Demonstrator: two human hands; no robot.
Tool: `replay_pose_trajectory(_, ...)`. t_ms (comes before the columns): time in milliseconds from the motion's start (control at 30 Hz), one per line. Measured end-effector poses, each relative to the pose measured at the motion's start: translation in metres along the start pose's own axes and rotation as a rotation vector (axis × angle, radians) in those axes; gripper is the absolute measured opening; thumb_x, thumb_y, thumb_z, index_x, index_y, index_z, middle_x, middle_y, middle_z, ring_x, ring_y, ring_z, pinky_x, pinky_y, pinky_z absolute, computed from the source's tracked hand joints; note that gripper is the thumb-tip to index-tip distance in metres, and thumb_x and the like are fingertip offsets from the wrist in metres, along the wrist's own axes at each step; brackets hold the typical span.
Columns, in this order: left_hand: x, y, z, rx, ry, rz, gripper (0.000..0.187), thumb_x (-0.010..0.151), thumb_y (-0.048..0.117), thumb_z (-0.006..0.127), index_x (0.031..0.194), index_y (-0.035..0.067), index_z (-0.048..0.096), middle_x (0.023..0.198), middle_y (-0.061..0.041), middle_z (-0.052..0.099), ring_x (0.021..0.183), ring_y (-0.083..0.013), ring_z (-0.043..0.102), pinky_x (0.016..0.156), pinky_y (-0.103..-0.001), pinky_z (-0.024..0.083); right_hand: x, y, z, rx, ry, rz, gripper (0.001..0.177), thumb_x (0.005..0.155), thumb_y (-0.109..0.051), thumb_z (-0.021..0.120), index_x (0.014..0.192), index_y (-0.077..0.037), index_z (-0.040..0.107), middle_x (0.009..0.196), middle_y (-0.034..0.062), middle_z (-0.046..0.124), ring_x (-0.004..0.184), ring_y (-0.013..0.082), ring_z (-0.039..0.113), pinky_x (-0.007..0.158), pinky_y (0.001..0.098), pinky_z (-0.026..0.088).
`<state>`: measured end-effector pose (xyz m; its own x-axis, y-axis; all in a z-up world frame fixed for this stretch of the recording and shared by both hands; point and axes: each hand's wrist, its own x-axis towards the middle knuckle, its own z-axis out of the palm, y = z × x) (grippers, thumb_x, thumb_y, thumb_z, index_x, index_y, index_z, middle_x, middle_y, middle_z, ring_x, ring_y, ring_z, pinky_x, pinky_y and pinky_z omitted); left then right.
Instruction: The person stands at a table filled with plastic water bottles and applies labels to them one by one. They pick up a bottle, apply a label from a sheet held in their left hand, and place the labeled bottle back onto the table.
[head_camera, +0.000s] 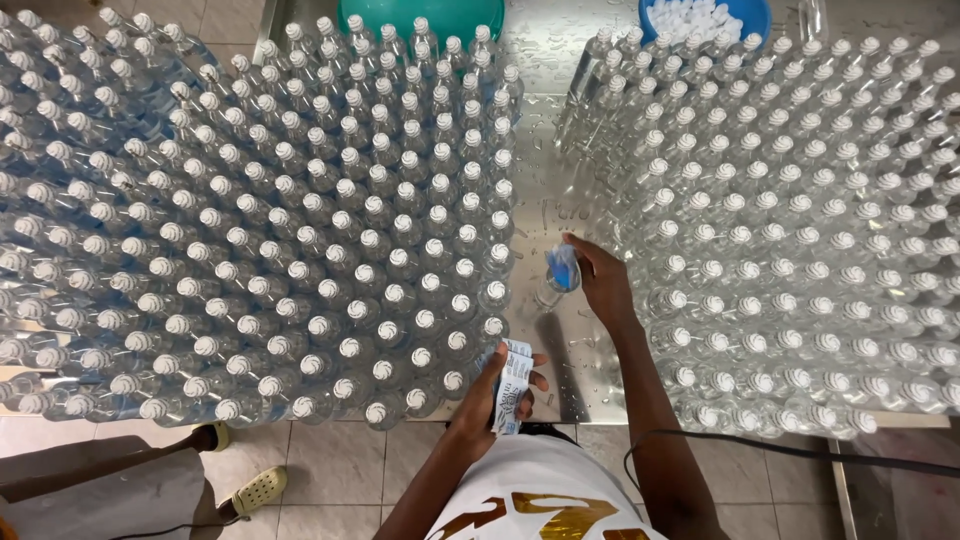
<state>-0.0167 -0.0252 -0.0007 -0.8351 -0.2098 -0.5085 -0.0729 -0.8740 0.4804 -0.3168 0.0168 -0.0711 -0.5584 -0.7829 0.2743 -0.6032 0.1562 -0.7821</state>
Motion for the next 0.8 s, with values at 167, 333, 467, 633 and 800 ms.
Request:
replay_pose_trajectory(167,-0.007,0.003,0.0,-0.001,0.027,0.01,0.078,0.103,0.066,0.048,0.142,0.002,0.069,0.101,-0.012,0.074,0.061,-0.01,0.057,0.057,-0.025,0.044,-0.01,0.004,-0.014,-0.059,-0.059,-0.002,0.047,0.107,0.007,0.056,0.146,-0.014,0.07,0.14,0.0128,0.076,0.12,0.0284,0.076,0.096,0.0382,0.061)
replay_pose_trajectory(333,-0.002,0.0,-0.004,-0.021,0.024,0.006,0.078,0.105,0.065,0.046,0.144,0.001,0.067,0.102,-0.012,0.073,0.061,-0.0101,0.056,0.058,-0.024,0.044,-0.024,-0.014,-0.017,-0.04,-0.083,0.137,0.037,0.114,-0.011,0.052,0.147,-0.011,0.068,0.147,0.0102,0.072,0.138,0.0281,0.067,0.114,0.0407,0.054)
replay_pose_trajectory(467,0.0,-0.001,-0.004,-0.02,0.027,0.005,0.078,0.105,0.065,0.046,0.144,0.0,0.067,0.101,-0.012,0.074,0.06,-0.0101,0.056,0.055,-0.024,0.044,-0.044,-0.015,-0.007,0.192,-0.099,0.166,0.057,0.101,0.0,0.06,0.156,-0.013,0.055,0.168,0.0117,0.053,0.155,0.0324,0.051,0.123,0.0454,0.049)
replay_pose_trajectory(633,0.002,-0.004,-0.006,-0.019,0.011,0.008,0.079,0.104,0.066,0.047,0.143,0.0,0.067,0.1,-0.013,0.074,0.059,-0.0099,0.057,0.055,-0.024,0.044,-0.047,-0.009,0.01,0.265,-0.01,0.308,0.083,0.09,-0.023,0.083,0.163,-0.014,0.045,0.16,0.0082,0.059,0.152,0.0288,0.051,0.124,0.0447,0.043)
replay_pose_trajectory(800,0.007,-0.008,-0.007,-0.014,0.021,0.003,0.078,0.104,0.066,0.048,0.142,0.0,0.067,0.099,-0.012,0.074,0.057,-0.0105,0.054,0.055,-0.025,0.044,-0.036,-0.004,0.018,0.109,-0.129,0.384,0.102,0.086,-0.026,0.089,0.171,-0.018,0.033,0.177,0.0041,0.039,0.159,0.0272,0.042,0.126,0.0439,0.038)
